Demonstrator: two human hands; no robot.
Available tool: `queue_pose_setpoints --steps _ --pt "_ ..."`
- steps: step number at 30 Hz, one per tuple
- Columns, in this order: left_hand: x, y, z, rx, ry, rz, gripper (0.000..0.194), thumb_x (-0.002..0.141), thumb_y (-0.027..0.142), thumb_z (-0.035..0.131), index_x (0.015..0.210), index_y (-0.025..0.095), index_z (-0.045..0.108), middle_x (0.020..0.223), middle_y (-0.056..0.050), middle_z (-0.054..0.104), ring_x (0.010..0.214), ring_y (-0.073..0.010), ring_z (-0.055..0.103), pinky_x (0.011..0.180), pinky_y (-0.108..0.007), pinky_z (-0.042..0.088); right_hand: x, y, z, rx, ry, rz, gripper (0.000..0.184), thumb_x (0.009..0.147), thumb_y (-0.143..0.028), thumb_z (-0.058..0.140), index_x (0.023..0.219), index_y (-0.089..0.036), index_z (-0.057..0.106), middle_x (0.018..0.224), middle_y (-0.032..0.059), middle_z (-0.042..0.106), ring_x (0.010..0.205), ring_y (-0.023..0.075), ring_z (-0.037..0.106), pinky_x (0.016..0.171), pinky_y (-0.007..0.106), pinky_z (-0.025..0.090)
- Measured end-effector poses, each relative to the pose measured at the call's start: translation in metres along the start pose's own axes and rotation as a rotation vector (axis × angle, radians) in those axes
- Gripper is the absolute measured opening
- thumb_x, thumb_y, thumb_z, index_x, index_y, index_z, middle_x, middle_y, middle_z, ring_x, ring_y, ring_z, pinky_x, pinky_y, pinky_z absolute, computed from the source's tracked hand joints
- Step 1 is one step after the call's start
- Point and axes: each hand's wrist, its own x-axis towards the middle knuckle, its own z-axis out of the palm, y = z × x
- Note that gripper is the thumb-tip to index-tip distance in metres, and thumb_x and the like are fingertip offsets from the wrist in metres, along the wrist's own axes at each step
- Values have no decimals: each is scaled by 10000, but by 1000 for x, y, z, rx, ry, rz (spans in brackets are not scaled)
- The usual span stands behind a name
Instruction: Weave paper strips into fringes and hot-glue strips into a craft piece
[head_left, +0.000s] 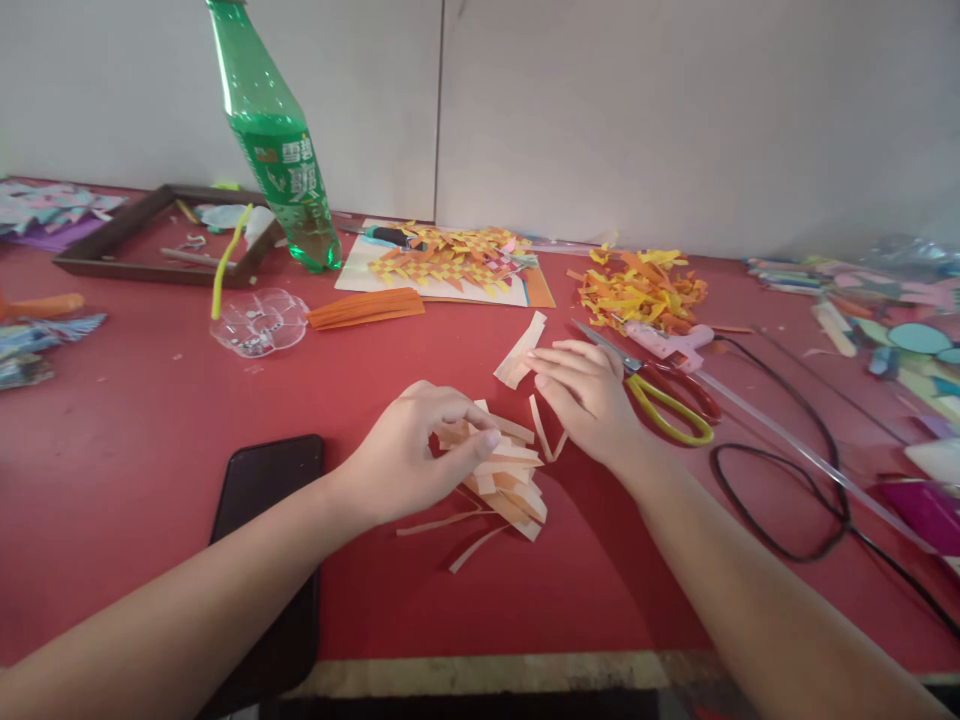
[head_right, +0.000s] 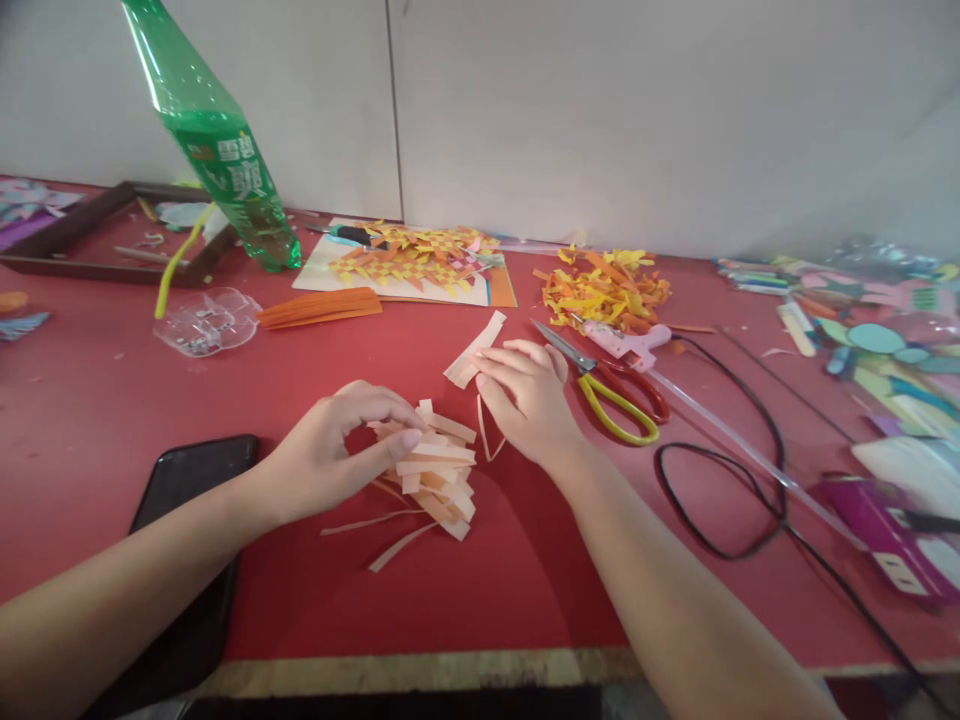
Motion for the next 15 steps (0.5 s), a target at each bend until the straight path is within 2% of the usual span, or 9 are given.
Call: queue_pose_setpoints --steps 2,4,7,9,11,15 --pt "-1 -2 2 -26 68 -29 212 910 380 600 964 213 717 999 -61 746 946 -223 654 887 -367 472 -2 -6 -5 132 108 -49 290 924 -252 558 1142 -284 746 1176 44 745 1148 288 617 1053 571 395" --pt "-2 -4 4 -75 149 -51 296 883 397 644 1112 211 668 1152 -88 698 1055 -239 628 892 -359 488 -7 -15 -10 316 153 -84 351 924 -208 554 1216 -326 709 1247 27 709 1183 257 610 1076 511 420" --pt "-2 -8 8 -213 241 -82 593 815 421 732 1326 218 512 1396 -130 556 1272 -266 526 993 -380 473 -15 -31 -15 527 94 -136 450 923 -178 510 1285 -406 650 1312 -26 669 1245 245 575 1105 491 411" --pt "-1 -9 8 -336 254 -111 713 772 418 780 1374 227 448 1469 -142 493 1336 -271 485 1049 -399 447 -19 -40 -16 589 19 -169 485 920 -182 492 1326 -416 614 1344 -37 650 1272 252 555 1109 499 410" --pt "1 -8 7 -437 243 -139 712 737 402 812 1339 221 478 1419 -145 545 1296 -268 532 1046 -401 456 -20 -45 -17 602 -48 -191 503 917 -188 484 1360 -403 586 1368 -28 636 1288 262 541 1108 515 413" --pt "5 -5 3 -503 231 -191 431 727 412 818 1048 177 651 1007 -87 724 974 -220 684 860 -331 544 -20 -45 -17 581 -105 -206 526 912 -186 493 1395 -383 554 1420 -17 595 1323 267 502 1126 528 397"
